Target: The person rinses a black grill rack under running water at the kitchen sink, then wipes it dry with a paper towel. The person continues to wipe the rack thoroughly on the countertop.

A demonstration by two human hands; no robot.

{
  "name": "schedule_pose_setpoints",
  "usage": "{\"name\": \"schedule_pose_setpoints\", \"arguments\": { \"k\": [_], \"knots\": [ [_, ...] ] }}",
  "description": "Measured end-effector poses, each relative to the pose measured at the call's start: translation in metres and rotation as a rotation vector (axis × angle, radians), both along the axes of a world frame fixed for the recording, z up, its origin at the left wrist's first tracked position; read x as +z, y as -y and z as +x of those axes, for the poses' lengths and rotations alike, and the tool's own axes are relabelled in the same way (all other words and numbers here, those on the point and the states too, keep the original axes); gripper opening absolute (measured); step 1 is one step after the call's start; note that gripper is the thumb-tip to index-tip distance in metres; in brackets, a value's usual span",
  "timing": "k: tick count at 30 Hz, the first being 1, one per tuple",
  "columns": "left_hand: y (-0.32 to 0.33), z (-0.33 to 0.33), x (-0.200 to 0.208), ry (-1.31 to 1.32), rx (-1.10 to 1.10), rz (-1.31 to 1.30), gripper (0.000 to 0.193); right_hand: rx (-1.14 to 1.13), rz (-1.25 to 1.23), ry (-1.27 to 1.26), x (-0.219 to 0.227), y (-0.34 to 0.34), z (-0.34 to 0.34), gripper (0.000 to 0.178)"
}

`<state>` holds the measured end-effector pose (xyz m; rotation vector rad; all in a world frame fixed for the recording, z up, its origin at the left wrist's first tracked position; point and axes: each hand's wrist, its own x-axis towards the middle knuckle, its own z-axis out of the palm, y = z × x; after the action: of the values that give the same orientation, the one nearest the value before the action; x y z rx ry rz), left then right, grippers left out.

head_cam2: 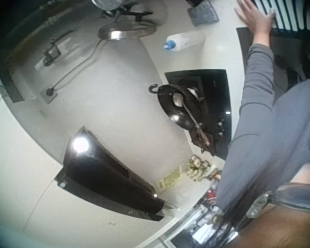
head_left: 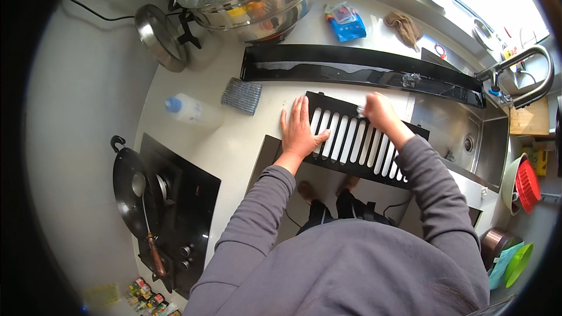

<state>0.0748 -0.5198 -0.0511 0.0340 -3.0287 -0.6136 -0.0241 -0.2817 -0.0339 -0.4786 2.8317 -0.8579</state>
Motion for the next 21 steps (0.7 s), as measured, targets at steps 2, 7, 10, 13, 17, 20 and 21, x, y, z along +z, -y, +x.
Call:
{"name": "schedule_pose_setpoints", "arguments": {
  "k": [2,7,10,13,17,20,21],
  "knots": [
    [0.000,0.000,-0.002,0.009,-0.007,-0.009,0.108,-0.022,-0.031,0.046,0.002,-0.015,0.002,0.010],
    [0.000,0.000,0.000,-0.030,-0.008,0.012,0.108,-0.019,-0.074,-0.130,-0.014,0.060,-0.018,0.013],
    [-0.001,-0.001,0.005,-0.001,-0.002,-0.006,0.108,0.087,-0.192,-0.154,-0.012,0.082,-0.021,0.010],
    [-0.002,-0.002,0.005,-0.004,0.003,0.023,0.108,0.022,-0.076,0.001,0.001,0.043,-0.013,0.006],
    [-0.001,0.000,0.002,-0.010,-0.001,0.044,0.110,0.009,-0.054,-0.018,0.000,0.002,-0.003,0.005],
    [0.000,0.000,0.002,-0.034,0.013,0.107,0.115,0.092,-0.181,-0.264,-0.017,0.045,-0.007,0.011],
    [0.000,0.000,0.002,-0.039,0.007,0.131,0.119,0.127,-0.219,-0.332,-0.023,0.067,-0.010,0.011]
  ]
}}
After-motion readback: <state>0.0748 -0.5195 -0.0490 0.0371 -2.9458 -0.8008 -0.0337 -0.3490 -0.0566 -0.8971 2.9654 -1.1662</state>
